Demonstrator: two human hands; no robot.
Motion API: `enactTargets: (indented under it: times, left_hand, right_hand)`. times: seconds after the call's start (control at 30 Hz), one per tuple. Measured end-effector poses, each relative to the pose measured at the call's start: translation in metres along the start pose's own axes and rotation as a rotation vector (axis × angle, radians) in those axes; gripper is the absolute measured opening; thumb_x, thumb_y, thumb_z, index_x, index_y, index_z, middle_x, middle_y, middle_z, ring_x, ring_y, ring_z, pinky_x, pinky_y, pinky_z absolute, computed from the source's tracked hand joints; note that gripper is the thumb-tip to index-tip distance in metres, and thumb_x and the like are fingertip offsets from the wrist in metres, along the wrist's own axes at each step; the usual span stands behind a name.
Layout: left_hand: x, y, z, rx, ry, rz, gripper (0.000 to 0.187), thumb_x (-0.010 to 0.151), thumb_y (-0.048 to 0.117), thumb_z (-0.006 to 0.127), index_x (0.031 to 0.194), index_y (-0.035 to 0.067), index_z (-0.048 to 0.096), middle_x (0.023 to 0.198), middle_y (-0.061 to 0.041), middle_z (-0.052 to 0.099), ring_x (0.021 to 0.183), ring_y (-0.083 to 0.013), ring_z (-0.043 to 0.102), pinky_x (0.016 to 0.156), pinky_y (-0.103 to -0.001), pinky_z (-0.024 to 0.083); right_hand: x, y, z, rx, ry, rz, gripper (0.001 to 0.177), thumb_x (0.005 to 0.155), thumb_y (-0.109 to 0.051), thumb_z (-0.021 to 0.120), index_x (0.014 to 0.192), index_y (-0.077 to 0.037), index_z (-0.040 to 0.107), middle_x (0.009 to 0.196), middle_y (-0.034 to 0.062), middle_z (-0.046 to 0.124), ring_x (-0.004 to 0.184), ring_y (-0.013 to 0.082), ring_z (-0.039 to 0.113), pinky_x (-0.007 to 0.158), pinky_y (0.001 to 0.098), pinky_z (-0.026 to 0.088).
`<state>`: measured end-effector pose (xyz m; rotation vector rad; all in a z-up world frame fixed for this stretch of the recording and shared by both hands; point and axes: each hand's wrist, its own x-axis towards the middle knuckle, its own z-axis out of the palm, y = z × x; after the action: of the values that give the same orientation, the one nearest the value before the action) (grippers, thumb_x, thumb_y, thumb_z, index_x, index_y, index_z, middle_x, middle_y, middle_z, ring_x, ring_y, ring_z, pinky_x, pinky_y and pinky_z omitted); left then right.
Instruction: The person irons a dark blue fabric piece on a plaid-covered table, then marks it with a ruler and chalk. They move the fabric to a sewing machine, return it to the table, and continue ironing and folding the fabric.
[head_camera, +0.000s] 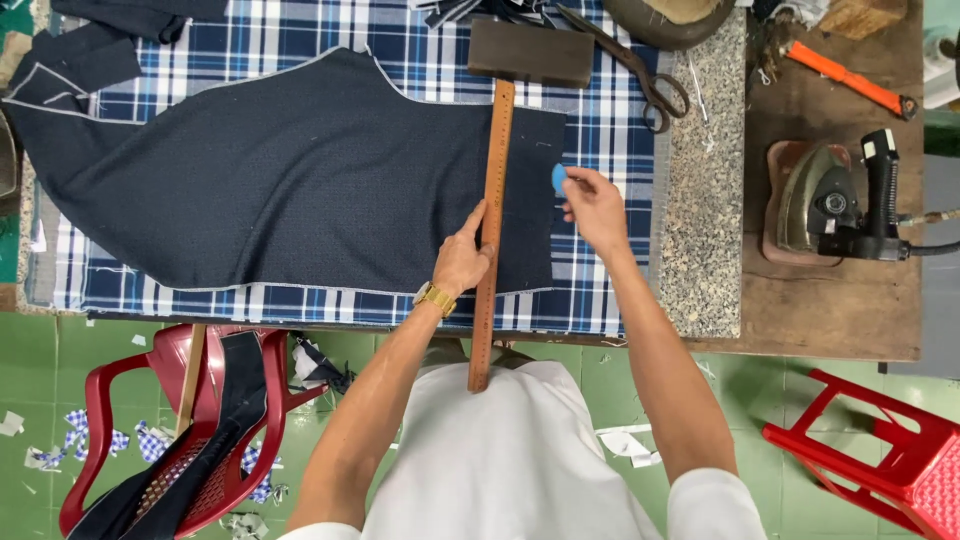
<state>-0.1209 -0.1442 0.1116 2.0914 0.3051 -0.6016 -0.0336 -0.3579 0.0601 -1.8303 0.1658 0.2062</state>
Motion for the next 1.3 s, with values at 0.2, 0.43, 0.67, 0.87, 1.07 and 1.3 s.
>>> enactTargets:
  times: [0.2, 0.43, 0.67, 0.87, 1.07, 1.3]
  left_hand:
    - [0.013, -0.012, 0.005, 0.018, 0.007, -0.013, 0.075, 0.097, 0.016, 0.058, 0.164, 0.031, 0.027, 0.152, -0.023, 0.051, 0.134, -0.0456, 0.054, 0.114, -0.054, 0.046]
    - [0.015, -0.015, 0.003, 0.014, 0.03, -0.02, 0.074, 0.097, 0.015, 0.057, 0.163, 0.032, 0.028, 0.149, -0.025, 0.054, 0.131, -0.0467, 0.056, 0.111, -0.056, 0.049]
    - [0.016, -0.014, 0.001, 0.024, 0.013, -0.022, 0.075, 0.097, 0.015, 0.056, 0.162, 0.034, 0.026, 0.145, -0.027, 0.057, 0.128, -0.0487, 0.058, 0.108, -0.059, 0.05]
    - [0.02, -0.013, 0.002, 0.023, 0.006, -0.041, 0.074, 0.097, 0.015, 0.057, 0.162, 0.034, 0.027, 0.147, -0.027, 0.056, 0.129, -0.0482, 0.057, 0.11, -0.058, 0.049]
    - [0.025, -0.018, 0.006, 0.032, 0.015, -0.025, 0.074, 0.096, 0.018, 0.061, 0.161, 0.034, 0.028, 0.151, -0.023, 0.053, 0.132, -0.0472, 0.056, 0.112, -0.056, 0.048]
    - [0.013, -0.026, -0.005, -0.044, 0.015, 0.055, 0.074, 0.096, 0.015, 0.056, 0.162, 0.033, 0.028, 0.141, -0.026, 0.061, 0.124, -0.0472, 0.062, 0.106, -0.056, 0.052]
  right_hand:
    - [0.035, 0.006, 0.052, -0.114, -0.01, -0.065, 0.034, 0.095, -0.008, 0.066, 0.129, -0.006, 0.068, 0.09, 0.0121, 0.068, 0.077, 0.0171, 0.072, 0.063, 0.0255, 0.067]
    - [0.064, 0.009, 0.075, -0.412, 0.021, -0.057, 0.033, 0.098, -0.017, 0.067, 0.13, -0.016, 0.07, 0.098, 0.0076, 0.073, 0.092, 0.0223, 0.072, 0.079, 0.0379, 0.061]
    - [0.083, 0.02, 0.08, -0.482, 0.053, -0.132, 0.027, 0.094, -0.02, 0.072, 0.12, -0.015, 0.076, 0.092, 0.0111, 0.073, 0.093, 0.0294, 0.073, 0.081, 0.0421, 0.062]
    - [0.088, 0.046, 0.082, -0.52, 0.009, -0.144, 0.025, 0.089, -0.023, 0.075, 0.113, -0.02, 0.08, 0.086, 0.0061, 0.075, 0.089, 0.0269, 0.075, 0.079, 0.0381, 0.061]
    - [-0.042, 0.037, 0.074, -0.534, -0.131, -0.168, 0.024, 0.091, -0.021, 0.072, 0.111, -0.008, 0.078, 0.087, 0.0166, 0.075, 0.086, 0.036, 0.074, 0.076, 0.0439, 0.06]
    - [-0.175, 0.068, 0.004, -0.033, 0.021, 0.176, 0.038, 0.098, -0.011, 0.066, 0.135, -0.003, 0.065, 0.106, 0.0209, 0.073, 0.086, 0.0262, 0.074, 0.076, 0.0374, 0.063]
